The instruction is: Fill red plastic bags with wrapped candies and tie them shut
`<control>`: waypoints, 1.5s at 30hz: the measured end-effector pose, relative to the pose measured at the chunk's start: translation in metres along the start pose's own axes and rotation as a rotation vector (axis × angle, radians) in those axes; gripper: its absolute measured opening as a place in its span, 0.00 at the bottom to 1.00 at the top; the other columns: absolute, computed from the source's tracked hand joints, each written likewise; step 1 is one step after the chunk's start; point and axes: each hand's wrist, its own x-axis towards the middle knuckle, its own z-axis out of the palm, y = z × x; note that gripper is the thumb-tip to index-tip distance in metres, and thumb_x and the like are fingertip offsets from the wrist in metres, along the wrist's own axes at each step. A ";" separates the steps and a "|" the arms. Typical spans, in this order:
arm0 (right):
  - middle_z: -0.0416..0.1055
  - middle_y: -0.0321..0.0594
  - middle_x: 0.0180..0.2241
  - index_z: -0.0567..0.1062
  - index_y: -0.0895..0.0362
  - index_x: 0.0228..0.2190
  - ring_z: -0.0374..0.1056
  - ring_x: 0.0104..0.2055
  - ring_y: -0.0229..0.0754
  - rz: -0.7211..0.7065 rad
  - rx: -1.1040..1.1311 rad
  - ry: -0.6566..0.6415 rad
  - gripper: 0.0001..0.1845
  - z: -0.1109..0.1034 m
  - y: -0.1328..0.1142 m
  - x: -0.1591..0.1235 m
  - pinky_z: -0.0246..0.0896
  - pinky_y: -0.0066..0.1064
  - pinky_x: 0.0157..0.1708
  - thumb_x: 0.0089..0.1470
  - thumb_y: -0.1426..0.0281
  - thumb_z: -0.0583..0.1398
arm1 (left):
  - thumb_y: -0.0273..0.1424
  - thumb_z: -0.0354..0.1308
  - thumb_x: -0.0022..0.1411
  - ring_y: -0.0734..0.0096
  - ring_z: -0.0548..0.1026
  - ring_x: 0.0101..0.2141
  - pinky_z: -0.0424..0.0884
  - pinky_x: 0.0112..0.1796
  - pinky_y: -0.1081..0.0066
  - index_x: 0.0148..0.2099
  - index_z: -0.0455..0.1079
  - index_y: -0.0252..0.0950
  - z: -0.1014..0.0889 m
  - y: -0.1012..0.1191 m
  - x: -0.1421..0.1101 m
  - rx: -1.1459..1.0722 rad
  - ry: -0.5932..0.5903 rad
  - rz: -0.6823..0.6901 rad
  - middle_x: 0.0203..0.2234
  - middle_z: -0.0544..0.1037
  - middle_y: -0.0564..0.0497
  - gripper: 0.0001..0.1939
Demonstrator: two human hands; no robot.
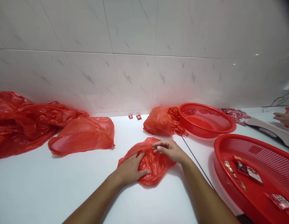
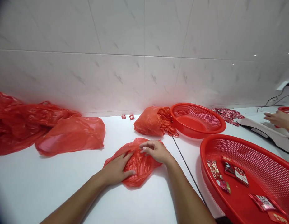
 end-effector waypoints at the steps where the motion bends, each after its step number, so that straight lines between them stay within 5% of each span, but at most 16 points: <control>1: 0.82 0.48 0.45 0.83 0.56 0.41 0.79 0.48 0.53 0.025 0.088 0.010 0.20 0.001 0.003 0.001 0.74 0.47 0.49 0.56 0.53 0.68 | 0.59 0.59 0.60 0.45 0.64 0.69 0.67 0.63 0.51 0.79 0.47 0.45 0.000 0.000 0.000 0.001 0.004 0.011 0.74 0.59 0.43 0.53; 6: 0.78 0.52 0.55 0.80 0.57 0.24 0.74 0.59 0.58 -0.056 0.408 -0.050 0.21 0.000 0.006 0.002 0.68 0.49 0.57 0.53 0.52 0.70 | 0.55 0.68 0.53 0.44 0.61 0.70 0.66 0.64 0.52 0.79 0.45 0.46 0.006 0.005 -0.007 0.007 0.092 0.068 0.73 0.58 0.43 0.60; 10: 0.69 0.46 0.65 0.85 0.53 0.36 0.61 0.70 0.60 -0.132 -0.123 -0.033 0.16 0.009 0.001 -0.001 0.50 0.53 0.70 0.55 0.54 0.69 | 0.46 0.71 0.50 0.44 0.54 0.73 0.64 0.66 0.52 0.80 0.37 0.48 0.014 0.008 -0.012 0.040 0.154 0.089 0.77 0.45 0.44 0.65; 12: 0.55 0.42 0.73 0.81 0.47 0.54 0.43 0.77 0.63 -0.016 -0.434 -0.063 0.33 0.017 0.002 -0.002 0.40 0.58 0.73 0.48 0.51 0.73 | 0.46 0.70 0.50 0.42 0.48 0.74 0.59 0.68 0.51 0.80 0.38 0.44 0.015 0.005 -0.011 0.079 0.166 0.091 0.78 0.41 0.43 0.64; 15: 0.29 0.35 0.78 0.58 0.40 0.72 0.15 0.78 0.67 0.222 -0.711 -0.190 0.65 0.025 0.005 0.001 0.34 0.64 0.72 0.36 0.46 0.76 | 0.51 0.67 0.52 0.41 0.57 0.71 0.60 0.67 0.50 0.78 0.50 0.38 0.008 -0.004 -0.005 0.119 0.174 0.072 0.74 0.58 0.39 0.57; 18: 0.19 0.31 0.77 0.51 0.40 0.74 0.06 0.76 0.65 0.355 -0.849 -0.226 0.71 0.029 0.006 0.005 0.31 0.63 0.73 0.35 0.39 0.73 | 0.53 0.65 0.55 0.42 0.68 0.66 0.68 0.62 0.50 0.75 0.58 0.37 -0.002 -0.012 -0.002 0.104 0.141 0.038 0.67 0.69 0.38 0.51; 21: 0.16 0.30 0.77 0.48 0.41 0.75 0.04 0.75 0.64 0.400 -0.919 -0.230 0.71 0.030 0.004 0.008 0.29 0.63 0.73 0.38 0.37 0.71 | 0.49 0.63 0.59 0.43 0.64 0.69 0.68 0.63 0.50 0.75 0.58 0.39 -0.005 -0.010 -0.006 0.085 0.108 0.064 0.70 0.66 0.41 0.47; 28: 0.18 0.34 0.77 0.48 0.46 0.75 0.09 0.76 0.67 0.353 -0.944 -0.241 0.73 0.024 0.002 0.007 0.29 0.66 0.72 0.38 0.39 0.72 | 0.34 0.56 0.68 0.53 0.64 0.69 0.55 0.71 0.52 0.68 0.70 0.43 0.010 0.009 -0.015 0.164 0.276 0.373 0.67 0.72 0.50 0.27; 33: 0.19 0.35 0.77 0.48 0.44 0.75 0.09 0.77 0.63 0.359 -0.920 -0.244 0.70 0.017 0.002 -0.002 0.27 0.63 0.73 0.40 0.39 0.72 | 0.51 0.64 0.61 0.44 0.48 0.75 0.42 0.72 0.42 0.77 0.54 0.44 0.012 -0.008 -0.002 0.197 0.197 0.279 0.76 0.53 0.45 0.47; 36: 0.24 0.38 0.78 0.51 0.45 0.74 0.13 0.78 0.62 0.341 -0.872 -0.153 0.64 0.025 -0.002 -0.022 0.27 0.60 0.74 0.46 0.41 0.71 | 0.57 0.62 0.60 0.44 0.44 0.75 0.40 0.72 0.43 0.78 0.51 0.46 0.012 -0.016 0.007 0.228 0.143 0.233 0.77 0.46 0.44 0.51; 39: 0.30 0.43 0.78 0.58 0.48 0.73 0.33 0.79 0.62 0.240 -0.773 -0.011 0.53 0.039 -0.023 -0.063 0.40 0.55 0.74 0.53 0.50 0.69 | 0.58 0.62 0.59 0.45 0.43 0.75 0.39 0.72 0.44 0.77 0.52 0.46 0.012 -0.017 0.013 0.249 0.142 0.220 0.77 0.46 0.45 0.51; 41: 0.44 0.43 0.76 0.67 0.46 0.68 0.50 0.75 0.61 0.080 -0.712 0.063 0.43 0.038 -0.050 -0.101 0.52 0.54 0.71 0.55 0.55 0.69 | 0.57 0.63 0.59 0.45 0.42 0.76 0.39 0.72 0.44 0.77 0.52 0.47 0.013 -0.017 0.016 0.250 0.153 0.214 0.77 0.45 0.46 0.51; 43: 0.67 0.42 0.67 0.77 0.43 0.60 0.65 0.67 0.59 -0.046 -0.702 0.204 0.28 0.016 -0.083 -0.141 0.63 0.52 0.65 0.59 0.56 0.67 | 0.57 0.63 0.58 0.45 0.41 0.76 0.39 0.72 0.44 0.78 0.51 0.48 0.014 -0.018 0.018 0.254 0.157 0.213 0.77 0.45 0.46 0.51; 45: 0.78 0.45 0.55 0.82 0.45 0.52 0.75 0.57 0.58 -0.032 -0.732 0.463 0.20 -0.031 -0.115 -0.175 0.71 0.50 0.58 0.60 0.55 0.66 | 0.56 0.64 0.58 0.46 0.41 0.76 0.39 0.72 0.44 0.78 0.51 0.48 0.014 -0.019 0.021 0.264 0.155 0.208 0.77 0.45 0.46 0.52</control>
